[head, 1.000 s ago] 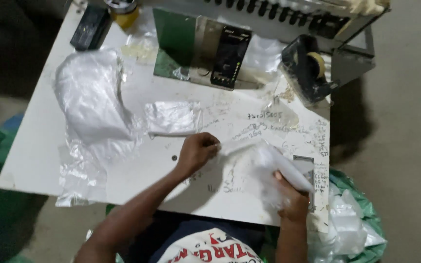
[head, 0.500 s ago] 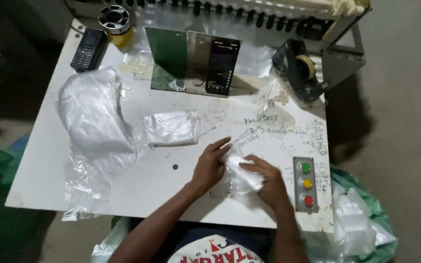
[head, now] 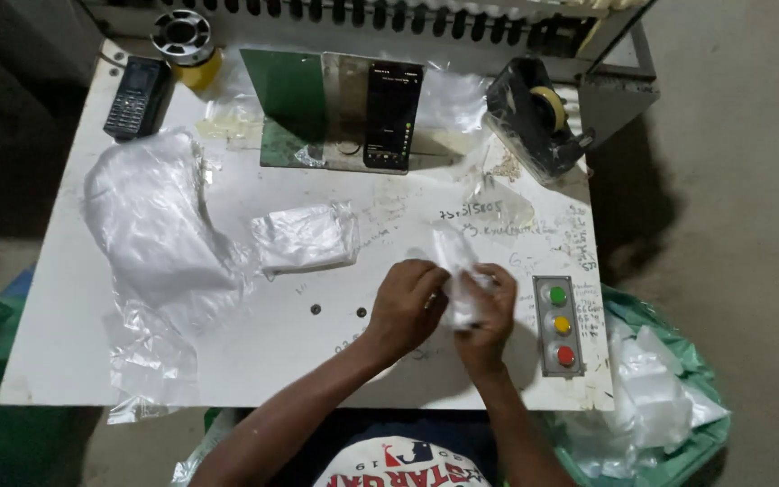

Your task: The person is manually packaging small black components into individual plastic bags at a workstation.

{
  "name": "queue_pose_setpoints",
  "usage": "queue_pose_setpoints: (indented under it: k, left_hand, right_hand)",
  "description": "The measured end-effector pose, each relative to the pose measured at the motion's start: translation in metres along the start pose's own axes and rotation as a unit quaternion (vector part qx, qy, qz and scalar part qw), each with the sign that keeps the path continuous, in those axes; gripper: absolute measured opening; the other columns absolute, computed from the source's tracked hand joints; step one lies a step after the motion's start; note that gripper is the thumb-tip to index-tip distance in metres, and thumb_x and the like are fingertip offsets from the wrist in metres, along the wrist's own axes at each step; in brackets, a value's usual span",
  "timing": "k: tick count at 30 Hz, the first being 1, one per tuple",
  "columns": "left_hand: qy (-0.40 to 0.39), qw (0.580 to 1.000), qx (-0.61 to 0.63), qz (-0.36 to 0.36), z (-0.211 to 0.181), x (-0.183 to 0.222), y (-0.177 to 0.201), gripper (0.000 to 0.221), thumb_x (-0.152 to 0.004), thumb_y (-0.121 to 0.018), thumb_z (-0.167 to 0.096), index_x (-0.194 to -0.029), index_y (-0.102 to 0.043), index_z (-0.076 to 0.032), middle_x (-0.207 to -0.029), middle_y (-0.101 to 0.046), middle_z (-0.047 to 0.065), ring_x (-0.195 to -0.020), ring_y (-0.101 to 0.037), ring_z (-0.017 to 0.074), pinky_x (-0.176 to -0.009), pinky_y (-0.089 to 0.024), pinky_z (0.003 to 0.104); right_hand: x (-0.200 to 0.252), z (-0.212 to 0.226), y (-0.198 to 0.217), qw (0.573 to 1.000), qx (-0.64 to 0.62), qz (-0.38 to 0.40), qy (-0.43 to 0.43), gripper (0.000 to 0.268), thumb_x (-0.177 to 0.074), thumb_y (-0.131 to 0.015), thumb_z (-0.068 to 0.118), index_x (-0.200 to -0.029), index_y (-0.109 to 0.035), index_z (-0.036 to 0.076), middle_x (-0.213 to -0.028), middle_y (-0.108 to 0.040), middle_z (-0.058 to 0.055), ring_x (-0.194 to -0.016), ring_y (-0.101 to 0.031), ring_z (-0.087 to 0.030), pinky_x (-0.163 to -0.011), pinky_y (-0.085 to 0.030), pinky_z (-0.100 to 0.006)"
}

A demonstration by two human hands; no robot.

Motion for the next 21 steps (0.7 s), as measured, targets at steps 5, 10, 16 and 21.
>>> queue_pose_setpoints:
  k: [5, 10, 16, 21]
  left_hand:
    - [-0.156, 0.987, -0.036, 0.003, -0.03, 0.004, 0.004, 0.003, -0.09, -0.071, -0.007, -0.089, -0.068, -0.008, -0.082, -0.059, 0.008, -0.071, -0.058, 0.0275, -0.06, -0.043, 0.037]
    - [-0.078, 0.996, 0.045, -0.005, -0.056, 0.004, 0.022, 0.005, -0.095, -0.067, -0.006, -0.091, -0.068, -0.008, -0.081, -0.06, 0.008, -0.068, -0.058, 0.0265, -0.059, -0.044, 0.035]
    - [-0.043, 0.992, 0.116, 0.035, -0.043, -0.004, 0.01, 0.003, -0.096, -0.064, -0.007, -0.093, -0.066, -0.006, -0.081, -0.058, 0.009, -0.071, -0.057, 0.0287, -0.063, -0.045, 0.039]
    - [0.013, 0.979, 0.162, 0.125, -0.036, 0.02, 0.015, 0.007, -0.093, -0.062, -0.004, -0.1, -0.062, -0.004, -0.08, -0.054, 0.013, -0.074, -0.056, 0.0348, -0.065, -0.045, 0.044]
  right_hand:
    - [0.007, -0.081, 0.006, 0.982, 0.039, 0.164, -0.09, 0.018, -0.1, -0.06, 0.011, -0.088, -0.069, 0.001, -0.089, -0.07, -0.009, -0.088, -0.062, -0.016, -0.086, -0.053, -0.039]
    - [0.033, -0.137, 0.016, 0.834, -0.341, 0.064, -0.429, 0.03, -0.093, -0.052, 0.013, -0.116, -0.065, -0.001, -0.11, -0.069, -0.019, -0.097, -0.065, -0.031, -0.093, -0.051, -0.05]
    - [0.069, -0.193, -0.01, 0.743, -0.436, 0.064, -0.503, 0.027, -0.094, -0.05, 0.015, -0.11, -0.063, -0.002, -0.097, -0.066, -0.017, -0.088, -0.064, -0.031, -0.094, -0.05, -0.05]
    - [0.065, -0.165, -0.021, 0.809, -0.359, 0.127, -0.448, 0.025, -0.1, -0.052, 0.016, -0.087, -0.062, -0.002, -0.069, -0.062, -0.011, -0.071, -0.062, -0.023, -0.092, -0.051, -0.043]
Point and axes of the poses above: each hand's wrist, its own x-axis away from the middle knuckle, its own y-axis out of the back of the hand, z = x × y, the point moved 5 cm from there along -x, towards the middle knuckle
